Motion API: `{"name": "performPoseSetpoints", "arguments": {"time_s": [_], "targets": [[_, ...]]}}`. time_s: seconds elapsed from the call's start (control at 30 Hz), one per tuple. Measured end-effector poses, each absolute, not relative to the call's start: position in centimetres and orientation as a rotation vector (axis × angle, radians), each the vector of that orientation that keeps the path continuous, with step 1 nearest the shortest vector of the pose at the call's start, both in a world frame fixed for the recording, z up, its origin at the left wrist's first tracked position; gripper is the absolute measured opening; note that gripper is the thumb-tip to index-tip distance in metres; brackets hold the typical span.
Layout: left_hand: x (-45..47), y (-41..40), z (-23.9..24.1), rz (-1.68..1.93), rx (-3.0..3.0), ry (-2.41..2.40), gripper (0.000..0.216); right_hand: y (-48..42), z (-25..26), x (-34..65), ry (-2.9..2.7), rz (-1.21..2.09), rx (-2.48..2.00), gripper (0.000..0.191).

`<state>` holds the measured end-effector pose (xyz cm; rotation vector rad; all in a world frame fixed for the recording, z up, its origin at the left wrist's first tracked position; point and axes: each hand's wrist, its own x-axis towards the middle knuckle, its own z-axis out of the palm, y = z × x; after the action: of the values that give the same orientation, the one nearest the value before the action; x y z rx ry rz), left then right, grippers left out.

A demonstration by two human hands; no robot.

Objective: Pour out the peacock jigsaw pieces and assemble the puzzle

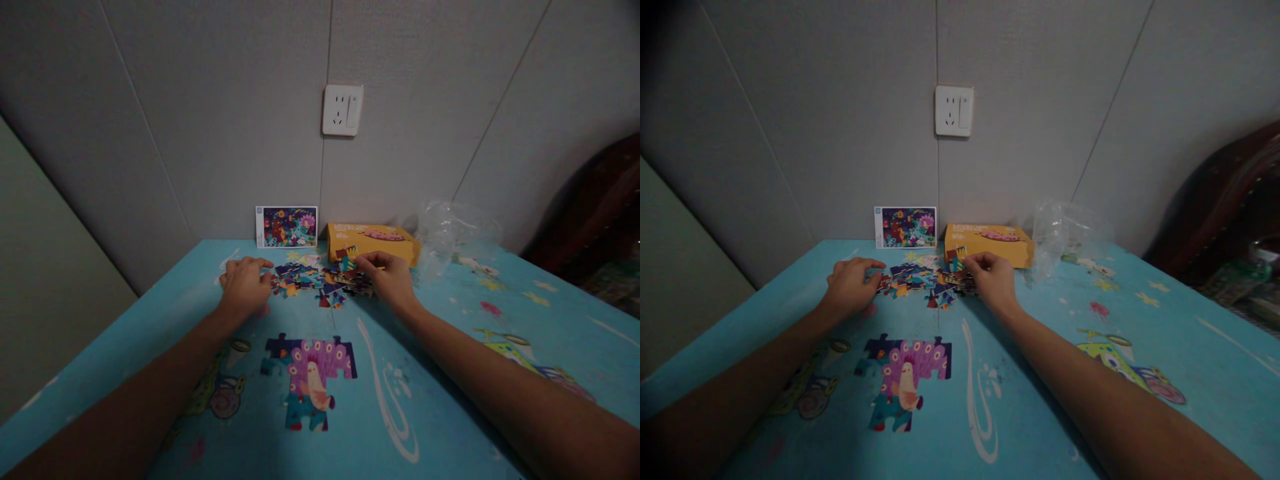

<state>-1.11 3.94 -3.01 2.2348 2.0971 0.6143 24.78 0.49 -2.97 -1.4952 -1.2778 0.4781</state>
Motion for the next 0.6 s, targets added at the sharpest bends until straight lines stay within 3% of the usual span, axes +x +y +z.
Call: {"name": "performPoseSetpoints", "arguments": {"time_s": [0.6], "targets": [[-1.23,3.83,-2.84,0.626,2.231,2.094,0.038,0.24,-2.68,24.44,-1.255,0.532,-1.498,0.027]]}}
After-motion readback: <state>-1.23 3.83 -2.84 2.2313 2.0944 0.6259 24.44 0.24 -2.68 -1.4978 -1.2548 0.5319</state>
